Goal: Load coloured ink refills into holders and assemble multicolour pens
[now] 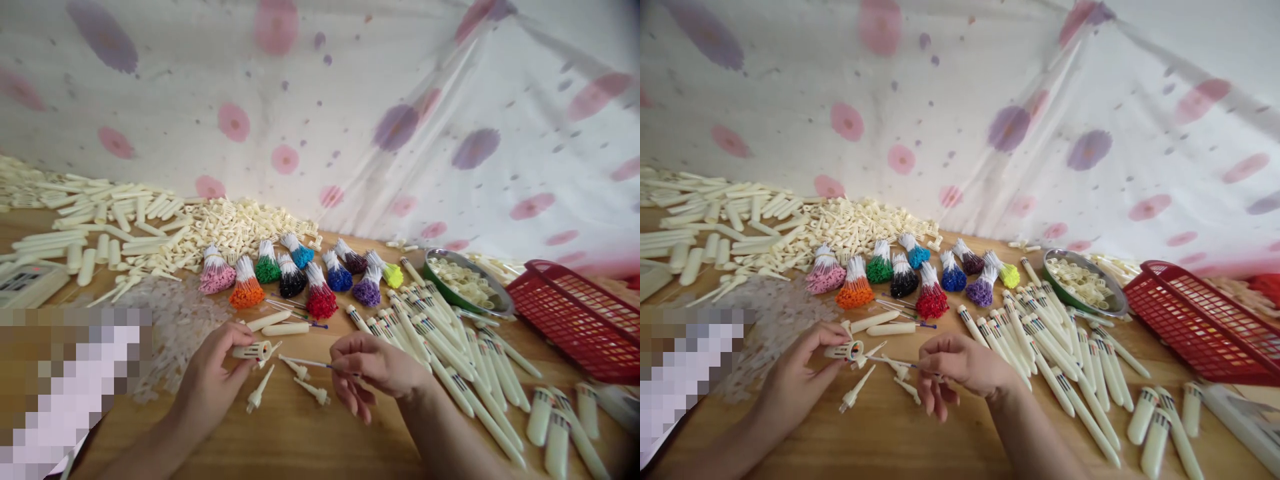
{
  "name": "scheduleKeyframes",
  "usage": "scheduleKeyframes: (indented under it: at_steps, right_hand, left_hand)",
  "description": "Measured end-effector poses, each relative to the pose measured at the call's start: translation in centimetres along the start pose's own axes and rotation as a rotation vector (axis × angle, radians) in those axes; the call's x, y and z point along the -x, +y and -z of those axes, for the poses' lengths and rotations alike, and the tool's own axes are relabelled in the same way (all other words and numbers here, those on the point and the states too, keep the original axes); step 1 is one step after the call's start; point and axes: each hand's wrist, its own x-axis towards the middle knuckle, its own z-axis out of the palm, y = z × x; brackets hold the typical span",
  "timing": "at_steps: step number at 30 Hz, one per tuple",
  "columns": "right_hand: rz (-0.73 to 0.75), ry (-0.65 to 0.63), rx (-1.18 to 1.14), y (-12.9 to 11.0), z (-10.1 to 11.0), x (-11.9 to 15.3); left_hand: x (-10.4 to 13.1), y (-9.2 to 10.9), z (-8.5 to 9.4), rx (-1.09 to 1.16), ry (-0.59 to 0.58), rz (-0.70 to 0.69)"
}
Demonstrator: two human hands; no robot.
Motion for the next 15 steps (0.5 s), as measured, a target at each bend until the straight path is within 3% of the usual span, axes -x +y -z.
scheduleKeyframes:
  at_steps: [5,15]
  right_hand:
    - [0.018,-0.021,-0.053,0.14,-0.12,-1.13]
    - [0.0,-0.019,-0.085,0.12,0.23,-0.48]
  left_hand:
    - [0.18,0.03,0.06,-0.032,-0.067,-0.019]
    - [-0.05,0.44,0.19,-0.01,-0.094,-0.023]
